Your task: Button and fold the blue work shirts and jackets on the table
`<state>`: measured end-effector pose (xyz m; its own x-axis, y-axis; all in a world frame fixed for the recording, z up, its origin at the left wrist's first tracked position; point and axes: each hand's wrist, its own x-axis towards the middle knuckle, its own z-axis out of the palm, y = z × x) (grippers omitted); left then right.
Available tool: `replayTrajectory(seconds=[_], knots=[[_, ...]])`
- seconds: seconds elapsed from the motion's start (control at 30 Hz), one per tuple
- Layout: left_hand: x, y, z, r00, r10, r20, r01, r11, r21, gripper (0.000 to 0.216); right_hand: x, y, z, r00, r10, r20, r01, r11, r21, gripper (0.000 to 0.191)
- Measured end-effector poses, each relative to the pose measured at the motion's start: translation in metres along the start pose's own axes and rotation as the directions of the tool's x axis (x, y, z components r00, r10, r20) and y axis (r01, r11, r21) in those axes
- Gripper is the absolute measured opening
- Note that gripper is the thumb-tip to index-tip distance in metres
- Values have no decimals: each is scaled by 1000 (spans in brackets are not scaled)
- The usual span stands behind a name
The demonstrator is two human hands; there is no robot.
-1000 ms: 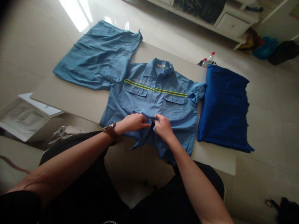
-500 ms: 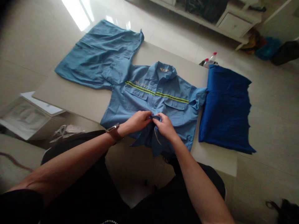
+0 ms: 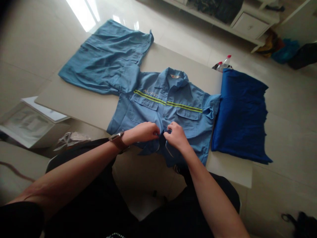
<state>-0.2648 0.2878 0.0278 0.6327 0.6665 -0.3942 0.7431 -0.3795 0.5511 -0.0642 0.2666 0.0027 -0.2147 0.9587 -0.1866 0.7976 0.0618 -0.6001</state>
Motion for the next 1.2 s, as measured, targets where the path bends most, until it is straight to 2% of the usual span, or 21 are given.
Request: replayTrajectory(seconds=[0.07, 0.13, 0.2, 0.27, 0.37, 0.47, 0.53, 0.67, 0.77, 0.9, 1.0, 1.2], knots=[[-1, -2, 2, 992, -22, 124, 20, 1000, 18, 18, -2, 0, 2, 991, 1, 132, 2, 1000, -18, 9], [0, -4, 3, 991, -46, 125, 44, 999, 17, 23, -3, 0, 3, 981, -6, 192, 2, 1000, 18, 11], [2, -4, 4, 997, -73, 17, 73, 997, 13, 25, -3, 0, 3, 989, -29, 144, 17, 996, 82, 21], [4, -4, 5, 990, -99, -100, 100, 995, 4, 21, -1, -2, 1, 998, -31, 45, 26, 992, 124, 27], [6, -6, 7, 977, -110, -185, 111, 994, -6, 16, -1, -4, -1, 998, 41, -49, -37, 997, 73, 25], [8, -8, 10, 976, -82, -201, 85, 996, 6, 13, -3, -3, 1, 988, 125, -93, -133, 987, -85, 27], [9, -9, 12, 977, -75, -200, 79, 997, 12, 13, -3, -1, 2, 986, 133, -99, -145, 982, -123, 27], [11, -3, 15, 960, -126, -249, 128, 992, -10, 25, 2, 2, 2, 990, 13, -138, -5, 998, 58, 21], [12, 2, 17, 940, -178, -292, 168, 984, -61, 33, 6, -1, -2, 987, -56, -150, 92, 965, 244, 19], [16, 2, 20, 926, -194, -323, 171, 980, -101, 27, 7, -3, -5, 999, 8, -53, 14, 915, 404, 24], [19, 0, 20, 928, -172, -331, 134, 982, -133, 17, 7, -1, -4, 995, 75, -69, -40, 910, 413, 28], [20, 1, 11, 934, -175, -313, 103, 967, -233, 20, 6, -5, -3, 973, 136, -184, -77, 952, 296, 27]])
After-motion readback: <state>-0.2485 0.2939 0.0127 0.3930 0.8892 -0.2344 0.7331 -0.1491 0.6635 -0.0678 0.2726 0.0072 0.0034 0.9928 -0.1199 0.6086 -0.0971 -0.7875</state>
